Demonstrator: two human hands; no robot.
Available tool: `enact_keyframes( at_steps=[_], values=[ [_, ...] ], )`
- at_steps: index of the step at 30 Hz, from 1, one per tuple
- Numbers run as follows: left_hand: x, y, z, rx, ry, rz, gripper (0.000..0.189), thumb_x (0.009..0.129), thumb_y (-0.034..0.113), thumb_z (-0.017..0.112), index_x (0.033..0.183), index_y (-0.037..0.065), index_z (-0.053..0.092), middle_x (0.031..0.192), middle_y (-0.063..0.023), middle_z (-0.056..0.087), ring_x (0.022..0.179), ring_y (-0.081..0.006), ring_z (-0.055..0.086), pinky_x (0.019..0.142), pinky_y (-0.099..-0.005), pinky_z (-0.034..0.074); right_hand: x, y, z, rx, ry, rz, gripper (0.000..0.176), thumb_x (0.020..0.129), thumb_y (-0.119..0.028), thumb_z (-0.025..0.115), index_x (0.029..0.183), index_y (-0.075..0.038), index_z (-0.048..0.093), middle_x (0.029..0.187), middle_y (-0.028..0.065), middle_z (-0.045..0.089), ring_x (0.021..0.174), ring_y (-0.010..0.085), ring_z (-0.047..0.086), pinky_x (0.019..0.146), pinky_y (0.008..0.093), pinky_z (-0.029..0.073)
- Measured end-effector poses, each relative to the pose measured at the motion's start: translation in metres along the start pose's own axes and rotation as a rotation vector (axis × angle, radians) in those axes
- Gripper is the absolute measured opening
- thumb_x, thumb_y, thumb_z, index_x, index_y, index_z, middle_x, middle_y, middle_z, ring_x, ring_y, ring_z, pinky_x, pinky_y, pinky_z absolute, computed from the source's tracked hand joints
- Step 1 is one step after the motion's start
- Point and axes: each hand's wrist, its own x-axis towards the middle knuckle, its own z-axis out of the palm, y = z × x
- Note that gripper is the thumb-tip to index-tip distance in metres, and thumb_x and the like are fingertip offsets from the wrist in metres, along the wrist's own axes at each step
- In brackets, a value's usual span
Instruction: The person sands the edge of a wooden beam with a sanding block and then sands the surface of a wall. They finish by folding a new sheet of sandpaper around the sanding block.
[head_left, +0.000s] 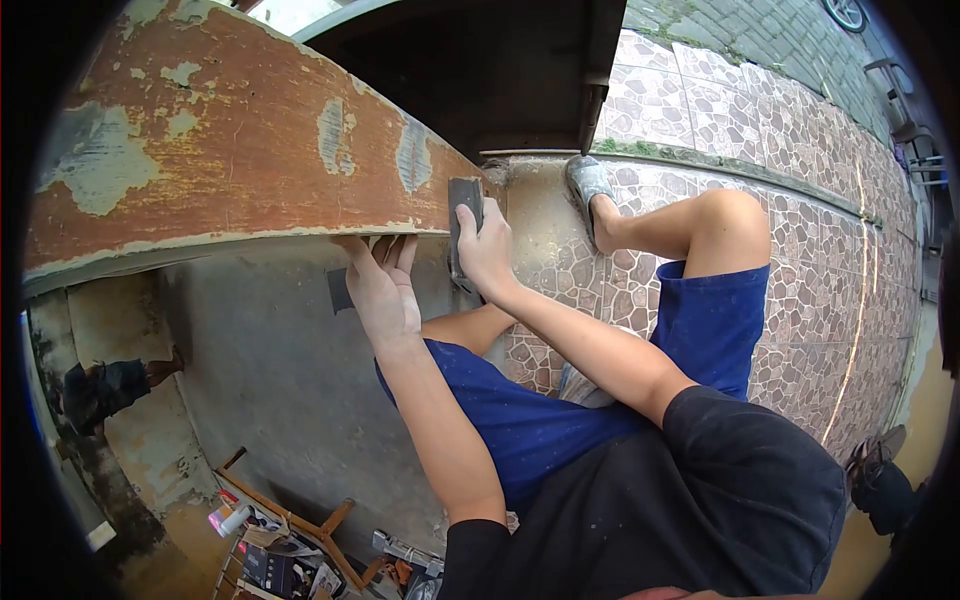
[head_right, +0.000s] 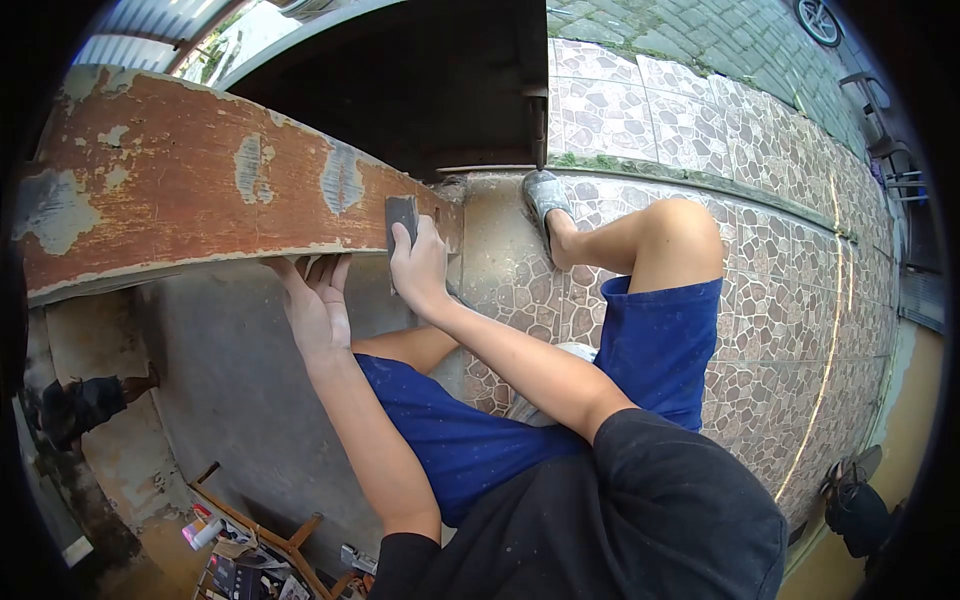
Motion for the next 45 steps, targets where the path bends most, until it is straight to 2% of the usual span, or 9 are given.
enact_keyframes(
  at_steps=[5,9,11,19,23,29,35,41,45],
  values=[
    [0.001,0.001,-0.006,-0.004,-0.052,-0.014,0.098,0.1,0.062,0.056,0.152,-0.014,0.023,0.146,-0.0295,0.038,0.139,-0.0413,0.044,0.115,-0.0532,0.048,0.112,0.05,0.028,-0.121,-0.012,0.219,0.036,0.099,-0.03,0.061,0.105,0.006,0.063,0.101,0.034,0.069,0.099,0.0523,0.066,0.087,0.0562,0.05],
    [0.002,0.0,-0.005,0.005,0.001,-0.006,0.093,0.101,0.062,0.054,0.146,-0.016,0.032,0.143,-0.0271,0.044,0.134,-0.0374,0.051,0.113,-0.0483,0.051,0.051,-0.007,0.002,-0.143,-0.05,0.01,0.032,0.1,-0.026,0.06,0.103,0.005,0.061,0.1,0.0342,0.069,0.098,0.0522,0.067,0.086,0.0573,0.05],
    [0.002,0.002,-0.003,-0.001,-0.003,-0.017,0.094,0.101,0.062,0.054,0.147,-0.016,0.031,0.144,-0.0269,0.043,0.134,-0.0379,0.051,0.113,-0.0478,0.051,-0.005,-0.035,-0.014,0.034,-0.069,-0.12,0.026,0.099,-0.019,0.063,0.11,0.005,0.064,0.101,0.0317,0.07,0.099,0.0502,0.068,0.088,0.0512,0.052],
    [0.002,-0.002,-0.006,-0.023,0.034,-0.04,0.089,0.101,0.059,0.057,0.146,-0.015,0.034,0.143,-0.0251,0.045,0.134,-0.0346,0.051,0.112,-0.0468,0.052,0.096,-0.02,0.014,-0.158,0.023,0.123,0.034,0.101,-0.027,0.059,0.105,0.006,0.063,0.098,0.0323,0.07,0.096,0.0512,0.066,0.083,0.0542,0.051],
    [0.006,-0.003,-0.01,-0.025,-0.018,-0.024,0.085,0.102,0.058,0.057,0.143,-0.014,0.039,0.138,-0.0234,0.05,0.13,-0.0333,0.055,0.11,-0.0451,0.053,0.012,-0.07,-0.013,0.094,-0.034,-0.282,0.026,0.101,-0.02,0.06,0.104,0.006,0.061,0.096,0.0314,0.069,0.094,0.0504,0.067,0.082,0.0546,0.051],
    [0.004,-0.003,-0.006,-0.021,-0.003,-0.03,0.082,0.101,0.059,0.058,0.141,-0.011,0.045,0.13,-0.0174,0.056,0.122,-0.0278,0.06,0.106,-0.0417,0.055,0.08,-0.102,0.008,0.109,0.054,-0.222,0.028,0.104,-0.022,0.058,0.106,0.005,0.062,0.094,0.0298,0.07,0.088,0.0473,0.068,0.077,0.0513,0.052],
    [0.004,-0.007,-0.006,-0.018,0.019,-0.038,0.077,0.103,0.056,0.057,0.141,-0.01,0.046,0.133,-0.018,0.056,0.123,-0.026,0.06,0.108,-0.0412,0.053,0.029,-0.066,-0.009,0.094,-0.013,-0.438,0.021,0.102,-0.016,0.062,0.107,0.005,0.06,0.097,0.0295,0.069,0.087,0.0464,0.068,0.075,0.0486,0.052],
    [0.003,-0.004,-0.006,-0.045,0.017,-0.058,0.075,0.103,0.054,0.059,0.138,-0.011,0.047,0.127,-0.0166,0.06,0.111,-0.0242,0.064,0.097,-0.0384,0.059,0.034,-0.18,-0.023,0.293,-0.097,-0.613,0.013,0.101,-0.007,0.062,0.108,0.004,0.06,0.087,0.0224,0.064,0.079,0.038,0.066,0.072,0.0432,0.051],
    [0.003,-0.004,-0.006,-0.017,-0.008,-0.046,0.077,0.103,0.054,0.059,0.142,-0.01,0.044,0.131,-0.018,0.057,0.119,-0.0271,0.062,0.101,-0.0401,0.058,0.044,-0.131,-0.007,0.194,0.02,-0.559,0.017,0.1,-0.011,0.062,0.108,0.004,0.061,0.09,0.0237,0.067,0.081,0.0417,0.066,0.074,0.0463,0.051]
  ],
)
